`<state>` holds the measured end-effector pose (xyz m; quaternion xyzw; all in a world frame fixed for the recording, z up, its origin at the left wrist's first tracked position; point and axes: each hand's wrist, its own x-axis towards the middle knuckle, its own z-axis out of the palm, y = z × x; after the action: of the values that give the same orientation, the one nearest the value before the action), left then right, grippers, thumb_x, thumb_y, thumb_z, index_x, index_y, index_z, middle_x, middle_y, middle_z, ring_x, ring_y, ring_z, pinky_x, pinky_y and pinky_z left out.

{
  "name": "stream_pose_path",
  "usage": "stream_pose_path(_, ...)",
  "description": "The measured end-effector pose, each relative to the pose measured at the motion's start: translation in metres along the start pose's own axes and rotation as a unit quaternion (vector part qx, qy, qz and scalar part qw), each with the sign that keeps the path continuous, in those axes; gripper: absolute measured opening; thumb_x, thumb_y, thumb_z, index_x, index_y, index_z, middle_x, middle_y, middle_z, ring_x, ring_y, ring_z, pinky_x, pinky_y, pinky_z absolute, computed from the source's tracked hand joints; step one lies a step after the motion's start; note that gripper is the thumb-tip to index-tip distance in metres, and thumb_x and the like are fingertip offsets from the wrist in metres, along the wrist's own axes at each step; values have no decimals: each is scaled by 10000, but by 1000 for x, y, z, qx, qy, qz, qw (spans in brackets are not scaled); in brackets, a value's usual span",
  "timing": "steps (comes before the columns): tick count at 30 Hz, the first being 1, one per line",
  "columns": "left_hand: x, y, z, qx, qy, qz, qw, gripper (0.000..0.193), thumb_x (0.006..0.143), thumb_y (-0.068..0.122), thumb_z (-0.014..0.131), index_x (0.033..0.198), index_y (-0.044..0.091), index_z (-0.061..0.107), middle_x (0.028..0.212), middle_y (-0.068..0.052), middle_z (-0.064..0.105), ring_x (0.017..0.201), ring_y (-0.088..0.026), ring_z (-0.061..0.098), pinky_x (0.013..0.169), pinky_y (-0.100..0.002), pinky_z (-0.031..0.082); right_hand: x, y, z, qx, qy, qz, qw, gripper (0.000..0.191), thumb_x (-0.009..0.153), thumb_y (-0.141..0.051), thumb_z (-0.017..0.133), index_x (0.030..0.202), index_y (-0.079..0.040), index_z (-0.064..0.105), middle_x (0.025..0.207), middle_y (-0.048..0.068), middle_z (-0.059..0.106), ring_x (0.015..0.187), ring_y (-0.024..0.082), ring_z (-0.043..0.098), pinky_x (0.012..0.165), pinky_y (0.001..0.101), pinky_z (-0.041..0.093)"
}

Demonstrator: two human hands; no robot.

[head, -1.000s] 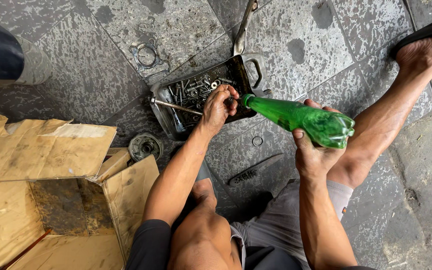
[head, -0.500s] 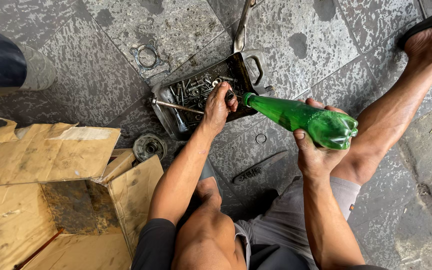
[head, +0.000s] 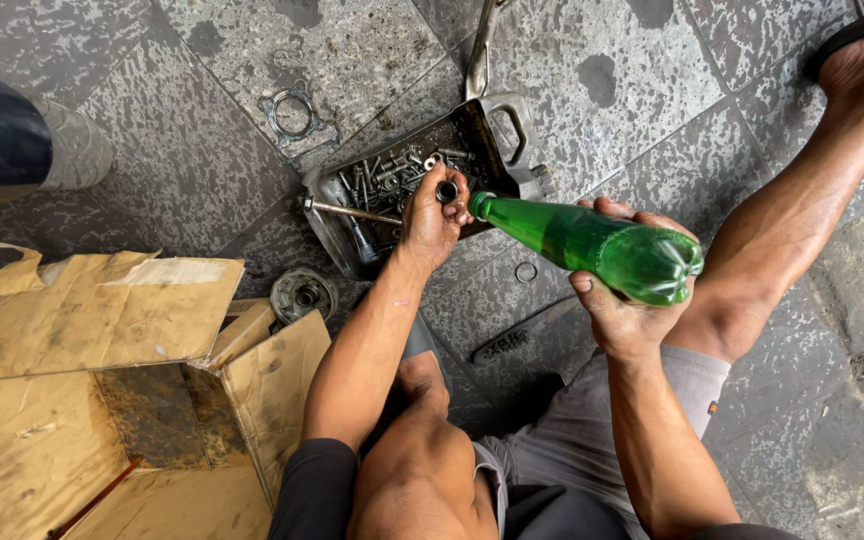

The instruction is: The person sits on the floor and cleans various small mechanical parts, including bolts, nuts, and a circular metal component, using a green plastic bottle to pour liquid onto them. They repeatedly pick up parts, apply liquid, and place them back into a cardboard box or metal tray.

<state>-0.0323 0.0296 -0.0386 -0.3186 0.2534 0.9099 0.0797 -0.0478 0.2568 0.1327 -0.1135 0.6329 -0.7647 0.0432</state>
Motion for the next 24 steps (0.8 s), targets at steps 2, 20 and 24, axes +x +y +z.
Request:
stream_pose_path(2, 1, -1, -1, 10, 7, 17, 1000, 301, 1044, 346, 505, 906, 94, 593, 713, 5, 498, 644, -104, 459, 671, -300, 427, 0, -1, 2, 26, -13, 0, 1000, 670, 912, -92, 893, 1434, -91, 474, 1384, 180, 640, 1360, 344, 625, 1225, 553, 515)
stream_pose_path(20, -3, 5, -2, -80, -26, 10, 996, 284, 1069, 306, 483, 1099, 58, 619, 833, -49, 592, 813, -169, 570, 788, -364, 521, -2, -3, 6, -35, -26, -43, 998, 642, 941, -94, 852, 1442, -103, 451, 1402, 174, 619, 1358, 328, 619, 1217, 550, 535)
stream_pose_path(24, -2, 3, -4, -109, -39, 2, 993, 283, 1089, 303, 508, 1141, 53, 631, 847, -55, 607, 821, -175, 598, 808, -367, 557, -3, -2, 8, -46, -16, -52, 997, 642, 941, -86, 857, 1433, -104, 445, 1403, 178, 617, 1354, 337, 616, 1207, 553, 530)
